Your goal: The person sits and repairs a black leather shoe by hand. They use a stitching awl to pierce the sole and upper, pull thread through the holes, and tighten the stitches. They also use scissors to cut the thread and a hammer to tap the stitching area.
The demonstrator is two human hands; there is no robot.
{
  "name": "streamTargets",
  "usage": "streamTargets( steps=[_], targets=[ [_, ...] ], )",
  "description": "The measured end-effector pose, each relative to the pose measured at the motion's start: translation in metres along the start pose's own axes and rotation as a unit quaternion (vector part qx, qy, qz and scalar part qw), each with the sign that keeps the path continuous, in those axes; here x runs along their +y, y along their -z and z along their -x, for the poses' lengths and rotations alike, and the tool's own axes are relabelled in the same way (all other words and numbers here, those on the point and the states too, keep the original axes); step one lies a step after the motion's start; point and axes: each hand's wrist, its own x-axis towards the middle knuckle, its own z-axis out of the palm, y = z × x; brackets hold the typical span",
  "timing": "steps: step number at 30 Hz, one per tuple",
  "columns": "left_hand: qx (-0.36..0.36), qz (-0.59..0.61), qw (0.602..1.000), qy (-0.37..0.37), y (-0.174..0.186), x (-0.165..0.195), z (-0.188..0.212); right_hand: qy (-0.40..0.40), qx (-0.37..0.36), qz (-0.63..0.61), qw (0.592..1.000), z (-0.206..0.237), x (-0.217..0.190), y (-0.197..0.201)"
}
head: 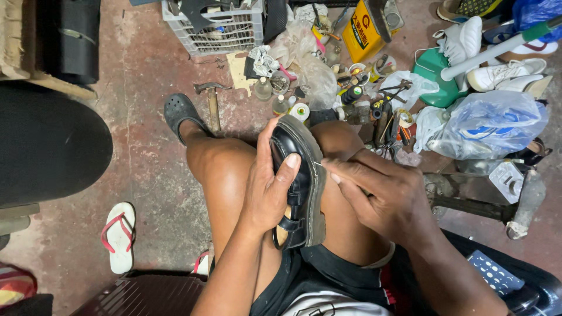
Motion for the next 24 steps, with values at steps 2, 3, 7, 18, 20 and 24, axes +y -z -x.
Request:
streamTargets(
  steps=[2,3,7,18,20,24],
  targets=[
    [0.004,-0.002,1.0,-0.002,-0.001,0.0,-0.001,0.012,0.003,0.008,1.0,0.0,0.0,0.001],
    [0.004,-0.005,1.0,0.0,0.0,0.0,-0.001,0.014,-0.001,0.01,1.0,0.0,0.001,0.001],
    [0.005,0.002,1.0,0.003,0.0,0.0,0.0,0.017,-0.011,0.039,0.999,-0.005,-0.001,0.002],
    [0.014,-0.038,0.999,-0.003,-0.002,0.005,0.001,-0.021,-0.08,0.021,0.996,-0.01,0.01,0.005],
    [0.009,-0.035,0.999,0.001,0.0,0.004,0.001,-0.079,-0.135,-0.09,0.984,-0.017,0.032,-0.002],
    [0.0,-0.03,1.0,-0.004,0.001,0.001,0.003,-0.102,-0.174,-0.284,0.937,-0.014,0.062,-0.022]
  ],
)
